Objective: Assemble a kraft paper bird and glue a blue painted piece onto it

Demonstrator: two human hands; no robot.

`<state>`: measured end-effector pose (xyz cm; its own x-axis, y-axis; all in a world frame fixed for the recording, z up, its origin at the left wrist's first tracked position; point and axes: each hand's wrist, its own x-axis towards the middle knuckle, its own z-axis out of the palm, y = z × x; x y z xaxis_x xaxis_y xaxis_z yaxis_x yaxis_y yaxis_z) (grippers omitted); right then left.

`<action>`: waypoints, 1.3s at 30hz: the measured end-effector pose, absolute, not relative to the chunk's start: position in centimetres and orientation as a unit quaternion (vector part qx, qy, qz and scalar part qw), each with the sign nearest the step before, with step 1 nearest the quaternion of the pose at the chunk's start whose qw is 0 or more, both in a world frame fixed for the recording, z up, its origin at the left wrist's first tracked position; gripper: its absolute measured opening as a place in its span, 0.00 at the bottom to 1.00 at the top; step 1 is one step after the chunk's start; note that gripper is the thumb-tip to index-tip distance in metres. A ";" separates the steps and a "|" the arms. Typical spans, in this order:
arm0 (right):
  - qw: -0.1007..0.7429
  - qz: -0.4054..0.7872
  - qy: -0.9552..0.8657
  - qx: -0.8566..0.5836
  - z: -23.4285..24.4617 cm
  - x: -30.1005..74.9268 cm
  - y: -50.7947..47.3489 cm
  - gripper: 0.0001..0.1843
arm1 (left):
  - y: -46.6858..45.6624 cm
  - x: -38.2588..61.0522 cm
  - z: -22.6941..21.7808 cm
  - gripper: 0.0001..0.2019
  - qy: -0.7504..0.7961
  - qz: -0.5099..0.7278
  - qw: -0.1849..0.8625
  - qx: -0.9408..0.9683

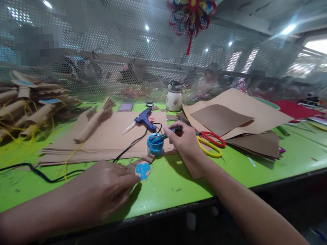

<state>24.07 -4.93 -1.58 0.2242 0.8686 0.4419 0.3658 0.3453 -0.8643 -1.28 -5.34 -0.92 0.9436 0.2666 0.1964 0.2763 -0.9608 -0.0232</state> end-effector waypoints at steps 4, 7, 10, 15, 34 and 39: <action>0.515 0.266 -0.628 -0.520 -1.6 24.3 -4.9 0.25 | -4.2 -1.5 -0.4 0.14 -0.122 -0.174 -0.005 -0.977; 0.524 0.245 -0.631 -0.517 -1.1 24.7 -5.1 0.26 | -3.3 -1.7 0.0 0.16 -0.156 -0.235 -0.046 -0.958; 0.616 0.212 -0.549 -0.524 -0.7 25.1 -5.0 0.19 | -2.2 -1.9 -0.1 0.18 -0.228 -0.222 -0.066 -0.946; 0.685 0.230 -0.467 -0.509 -1.0 25.8 -4.2 0.27 | -0.7 -1.4 -0.8 0.18 -0.262 -0.145 -0.115 -0.947; 0.600 0.125 -0.521 -0.594 -2.9 26.5 -3.2 0.26 | -0.5 0.1 1.8 0.27 -0.243 0.021 -0.236 -0.941; 0.577 0.114 -0.541 -0.601 -3.2 26.5 -3.2 0.26 | -0.1 0.2 1.1 0.28 -0.262 0.016 -0.240 -0.934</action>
<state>26.54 -3.19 -3.16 0.3883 0.7819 0.4876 0.5201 0.2509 -0.8164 0.23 -0.09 1.10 0.8622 0.4818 -0.1565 0.4975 -0.7470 0.4409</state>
